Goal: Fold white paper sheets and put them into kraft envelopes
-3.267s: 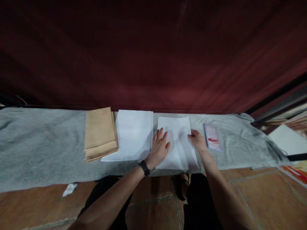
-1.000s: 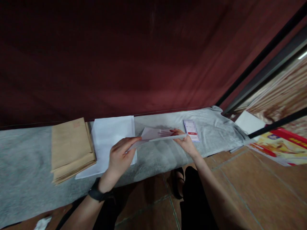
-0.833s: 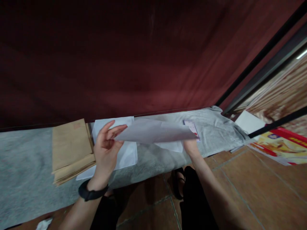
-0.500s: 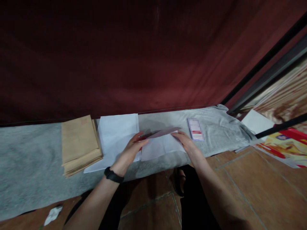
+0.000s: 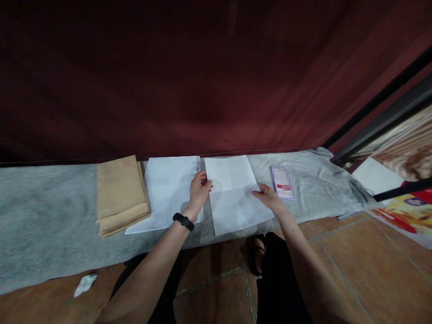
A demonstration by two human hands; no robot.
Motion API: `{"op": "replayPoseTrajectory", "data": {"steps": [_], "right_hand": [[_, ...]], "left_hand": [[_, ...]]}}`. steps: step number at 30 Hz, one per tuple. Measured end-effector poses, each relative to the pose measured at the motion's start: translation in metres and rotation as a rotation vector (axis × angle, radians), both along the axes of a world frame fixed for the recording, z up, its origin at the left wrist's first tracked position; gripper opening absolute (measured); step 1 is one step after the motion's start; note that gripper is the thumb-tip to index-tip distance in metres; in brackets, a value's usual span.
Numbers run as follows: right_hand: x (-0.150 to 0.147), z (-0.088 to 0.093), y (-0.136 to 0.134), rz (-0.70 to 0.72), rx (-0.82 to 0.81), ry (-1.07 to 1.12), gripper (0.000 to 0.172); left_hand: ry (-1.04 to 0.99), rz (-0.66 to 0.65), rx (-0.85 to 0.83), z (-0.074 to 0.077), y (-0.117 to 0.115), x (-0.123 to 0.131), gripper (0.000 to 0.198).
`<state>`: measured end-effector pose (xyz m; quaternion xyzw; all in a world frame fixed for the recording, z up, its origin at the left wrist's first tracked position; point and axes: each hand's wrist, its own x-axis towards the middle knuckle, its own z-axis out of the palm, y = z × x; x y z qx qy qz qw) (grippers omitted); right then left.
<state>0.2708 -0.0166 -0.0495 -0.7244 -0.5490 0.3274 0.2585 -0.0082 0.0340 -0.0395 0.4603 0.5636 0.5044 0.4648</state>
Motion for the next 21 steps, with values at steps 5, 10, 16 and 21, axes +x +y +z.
{"op": "replayPoseTrajectory", "data": {"steps": [5,10,16,21], "right_hand": [[-0.002,-0.012,0.000,-0.077,-0.002,0.074,0.024],[-0.007,-0.013,-0.007,-0.103,0.038,0.079,0.032],[-0.012,-0.015,-0.009,-0.132,0.093,0.046,0.046],[-0.012,-0.020,-0.006,-0.156,0.145,-0.086,0.055]], "left_hand": [[0.416,-0.117,0.250,-0.010,-0.018,0.011,0.036],[0.882,-0.589,0.436,-0.010,-0.072,0.023,0.057],[1.096,-0.876,0.624,-0.003,-0.111,0.023,0.069],[1.198,-0.855,0.639,-0.002,-0.108,0.018,0.055]]}}
